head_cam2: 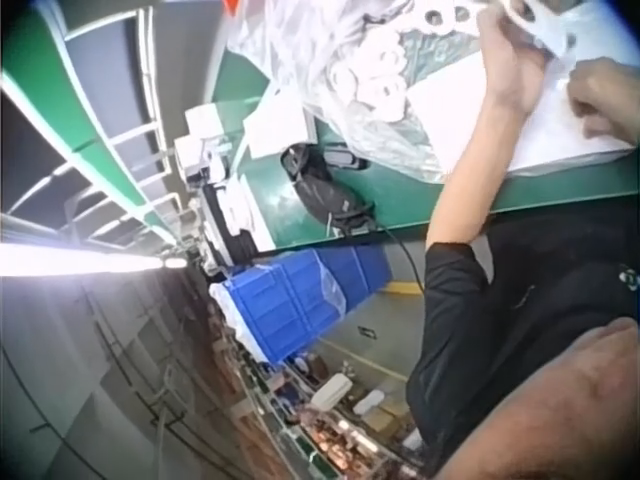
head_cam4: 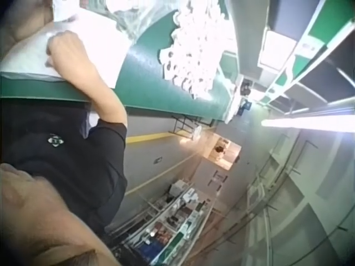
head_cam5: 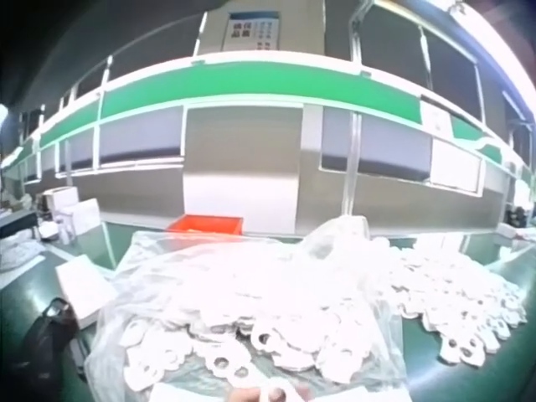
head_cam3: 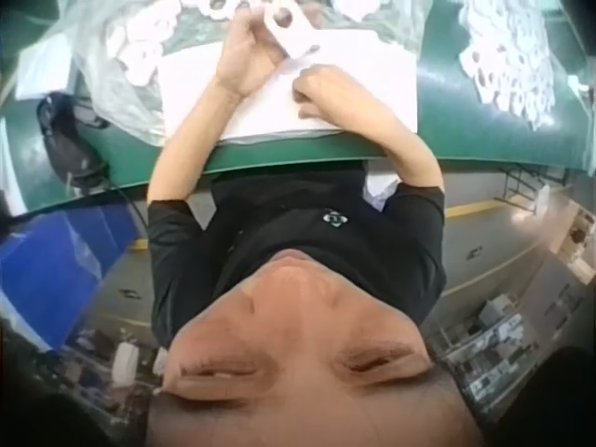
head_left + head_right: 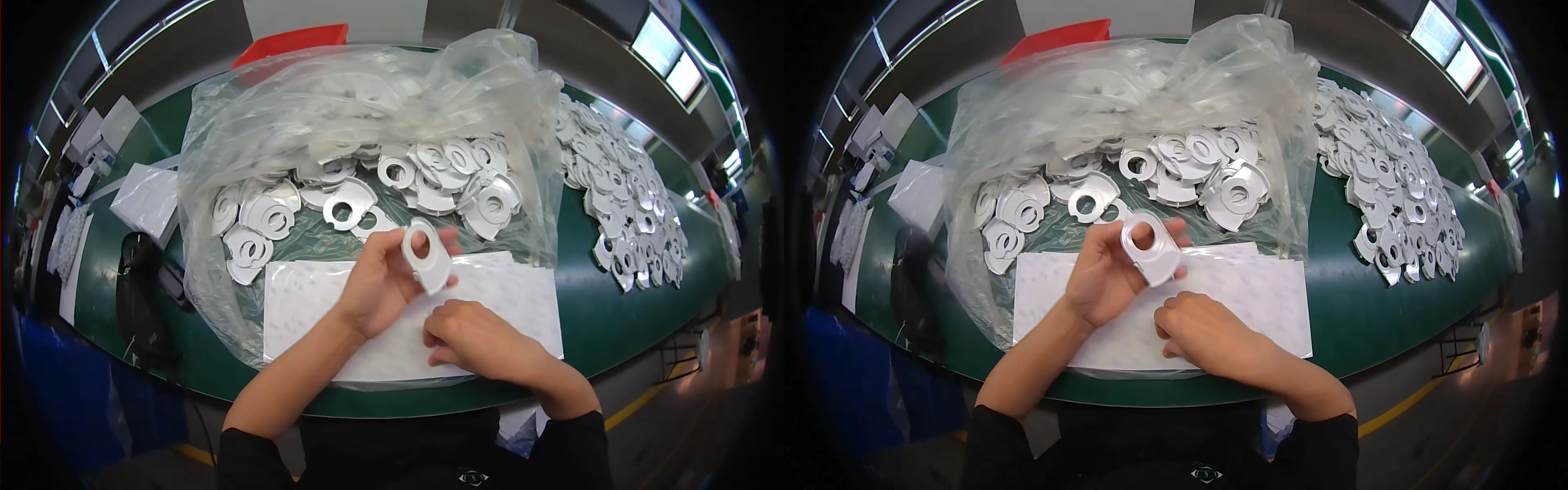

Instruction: Applying circular adhesive stickers to white plastic components at a factory assembly station.

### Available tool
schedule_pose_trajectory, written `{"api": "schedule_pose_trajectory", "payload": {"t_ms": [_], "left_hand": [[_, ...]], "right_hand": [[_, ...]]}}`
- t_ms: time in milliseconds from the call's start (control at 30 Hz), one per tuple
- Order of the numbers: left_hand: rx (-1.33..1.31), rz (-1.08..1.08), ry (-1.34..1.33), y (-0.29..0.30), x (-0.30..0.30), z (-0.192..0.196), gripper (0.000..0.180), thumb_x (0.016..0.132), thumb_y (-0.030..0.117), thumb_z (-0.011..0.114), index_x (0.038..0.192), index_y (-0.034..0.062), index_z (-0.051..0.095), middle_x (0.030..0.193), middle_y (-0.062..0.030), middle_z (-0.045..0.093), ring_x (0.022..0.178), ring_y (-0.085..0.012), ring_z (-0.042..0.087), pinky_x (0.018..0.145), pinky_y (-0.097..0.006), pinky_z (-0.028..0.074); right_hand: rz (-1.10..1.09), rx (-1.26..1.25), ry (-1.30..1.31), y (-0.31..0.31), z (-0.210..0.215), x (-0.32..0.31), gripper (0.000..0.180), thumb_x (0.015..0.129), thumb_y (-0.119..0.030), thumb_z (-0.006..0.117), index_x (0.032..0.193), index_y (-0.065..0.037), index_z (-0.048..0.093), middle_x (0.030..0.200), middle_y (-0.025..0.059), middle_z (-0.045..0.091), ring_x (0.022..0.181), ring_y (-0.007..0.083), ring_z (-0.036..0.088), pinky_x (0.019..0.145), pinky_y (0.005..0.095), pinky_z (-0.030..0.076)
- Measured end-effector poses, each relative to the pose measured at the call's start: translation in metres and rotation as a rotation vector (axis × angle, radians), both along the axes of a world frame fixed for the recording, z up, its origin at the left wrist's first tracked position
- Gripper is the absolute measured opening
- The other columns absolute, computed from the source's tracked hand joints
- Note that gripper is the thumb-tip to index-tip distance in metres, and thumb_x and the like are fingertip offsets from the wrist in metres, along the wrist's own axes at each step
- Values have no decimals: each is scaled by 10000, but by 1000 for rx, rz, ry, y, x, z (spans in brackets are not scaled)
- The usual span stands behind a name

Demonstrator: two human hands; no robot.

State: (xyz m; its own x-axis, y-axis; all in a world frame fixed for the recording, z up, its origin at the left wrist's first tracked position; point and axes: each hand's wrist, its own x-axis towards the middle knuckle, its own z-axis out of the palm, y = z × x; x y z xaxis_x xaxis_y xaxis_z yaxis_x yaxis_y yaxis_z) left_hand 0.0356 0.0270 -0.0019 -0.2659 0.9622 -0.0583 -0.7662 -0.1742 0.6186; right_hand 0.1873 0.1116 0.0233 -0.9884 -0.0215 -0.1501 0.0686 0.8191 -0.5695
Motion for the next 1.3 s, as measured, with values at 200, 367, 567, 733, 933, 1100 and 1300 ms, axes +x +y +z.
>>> {"api": "schedule_pose_trajectory", "payload": {"t_ms": [200, 367, 567, 733, 933, 1100, 1300], "left_hand": [[-138, -80, -220, 5, 2, -23, 412, 957, 393, 254, 953, 87, 531, 1204, -170, 552, 1064, -272, 554, 776, -372, 476], [-163, -61, -170, 10, 5, -24, 530, 988, 475, 139, 1049, 90, 497, 1192, -169, 555, 994, -261, 565, 705, -332, 441], [-150, -43, -76, 11, 7, -24, 592, 970, 531, 152, 1179, 68, 457, 1193, -206, 535, 987, -271, 564, 691, -338, 449], [-181, -17, -39, 9, 9, -24, 605, 966, 543, 146, 1175, 66, 454, 1114, -194, 571, 915, -260, 589, 665, -320, 444], [-217, -80, 20, 9, 12, -25, 635, 955, 571, 132, 1139, 79, 489, 995, -132, 607, 857, -220, 607, 590, -282, 420], [-176, -93, 36, 7, 11, -27, 652, 950, 584, 132, 1081, 83, 528, 962, -114, 608, 835, -197, 601, 576, -278, 411], [-204, -85, 40, 8, 12, -25, 640, 949, 586, 141, 1037, 75, 518, 957, -112, 594, 794, -199, 585, 578, -300, 424]], "right_hand": [[41, 2, 29, -3, -5, 3, 150, 707, -114, 703, 763, -29, 594, 765, 114, 599, 800, 303, 580, 724, 394, 462], [88, 68, 98, -3, 1, 7, 122, 738, -122, 673, 743, -32, 591, 760, 103, 587, 803, 291, 582, 713, 389, 469], [252, -389, -40, 31, 25, 13, 104, 801, -124, 642, 769, -37, 594, 754, 78, 581, 730, 248, 561, 677, 324, 450], [-153, -914, 304, 52, 33, 19, 128, 796, -53, 646, 740, -10, 540, 764, 52, 543, 716, 144, 527, 642, 252, 418], [-570, -787, 537, 44, -10, -12, 95, 901, -99, 562, 897, -4, 558, 878, 12, 549, 734, 70, 514, 653, 215, 444], [-545, -831, 501, 38, -25, -23, 110, 898, -102, 569, 894, 6, 546, 937, 29, 509, 661, 74, 525, 603, 212, 458], [-549, -900, 390, 38, -26, -22, 115, 889, -92, 582, 881, 18, 550, 953, 37, 499, 634, 72, 520, 576, 202, 454]]}}
